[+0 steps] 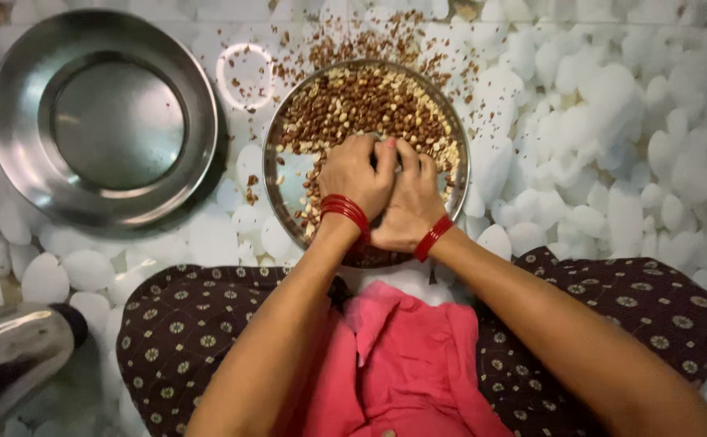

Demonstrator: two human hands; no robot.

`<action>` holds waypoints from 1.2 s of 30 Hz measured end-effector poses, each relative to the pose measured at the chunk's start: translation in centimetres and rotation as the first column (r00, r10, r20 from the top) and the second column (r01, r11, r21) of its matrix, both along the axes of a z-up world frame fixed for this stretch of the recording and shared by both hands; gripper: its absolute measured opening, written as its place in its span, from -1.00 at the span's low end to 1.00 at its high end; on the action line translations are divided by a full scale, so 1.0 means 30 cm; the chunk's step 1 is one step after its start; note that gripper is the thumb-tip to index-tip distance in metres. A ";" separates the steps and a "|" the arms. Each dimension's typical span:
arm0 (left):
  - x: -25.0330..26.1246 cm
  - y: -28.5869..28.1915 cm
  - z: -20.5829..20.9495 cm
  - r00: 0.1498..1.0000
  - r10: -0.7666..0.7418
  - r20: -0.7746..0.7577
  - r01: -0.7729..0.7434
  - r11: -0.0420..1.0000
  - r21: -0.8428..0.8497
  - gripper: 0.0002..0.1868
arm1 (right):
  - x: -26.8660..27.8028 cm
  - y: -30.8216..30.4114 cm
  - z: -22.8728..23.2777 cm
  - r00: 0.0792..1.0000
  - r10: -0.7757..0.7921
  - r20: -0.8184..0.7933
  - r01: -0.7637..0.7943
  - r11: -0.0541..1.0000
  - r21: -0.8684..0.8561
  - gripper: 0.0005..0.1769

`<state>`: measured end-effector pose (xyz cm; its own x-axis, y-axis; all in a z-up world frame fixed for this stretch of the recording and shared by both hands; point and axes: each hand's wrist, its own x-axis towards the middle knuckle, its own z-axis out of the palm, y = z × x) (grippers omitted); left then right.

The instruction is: The person sits on the floor and uses a small metal cup to rub and crush roasted nuts in a large metal tray. They repeatedly rub the nuts with the cup, occasionally shaking the tray to separate the shells from the kernels.

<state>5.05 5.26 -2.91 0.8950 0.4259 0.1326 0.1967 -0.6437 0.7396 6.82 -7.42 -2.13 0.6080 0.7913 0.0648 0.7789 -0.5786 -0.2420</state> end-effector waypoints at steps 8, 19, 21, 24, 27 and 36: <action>0.086 0.024 -0.024 0.997 -0.053 -0.049 0.055 0.998 0.031 -0.54 | 0.049 0.019 -0.036 0.992 -0.078 0.103 0.074 0.997 0.034 0.08; 0.011 0.028 -0.004 0.984 0.027 0.176 -0.031 0.999 0.018 -0.58 | 0.040 0.026 -0.033 0.999 0.003 0.049 -0.004 1.000 0.006 0.18; 0.072 0.062 0.034 0.999 0.026 0.031 -0.023 0.996 -0.085 -0.51 | 0.118 0.070 0.005 0.998 0.049 0.035 -0.046 0.995 -0.087 0.18; 0.219 0.144 0.100 0.951 -0.026 -0.309 0.016 0.999 -0.035 -0.33 | 0.229 0.150 0.054 0.986 0.004 -0.166 -0.025 0.992 -0.122 0.13; 0.339 0.229 0.146 0.926 -0.036 -0.376 0.019 0.999 -0.049 -0.26 | 0.364 0.254 0.050 0.963 -0.100 -0.252 0.045 0.975 -0.216 0.08; 0.284 0.298 0.027 0.958 0.032 -0.284 -0.097 0.971 -0.219 -0.37 | 0.328 0.299 -0.033 0.990 -0.028 -0.140 0.010 0.992 -0.127 0.14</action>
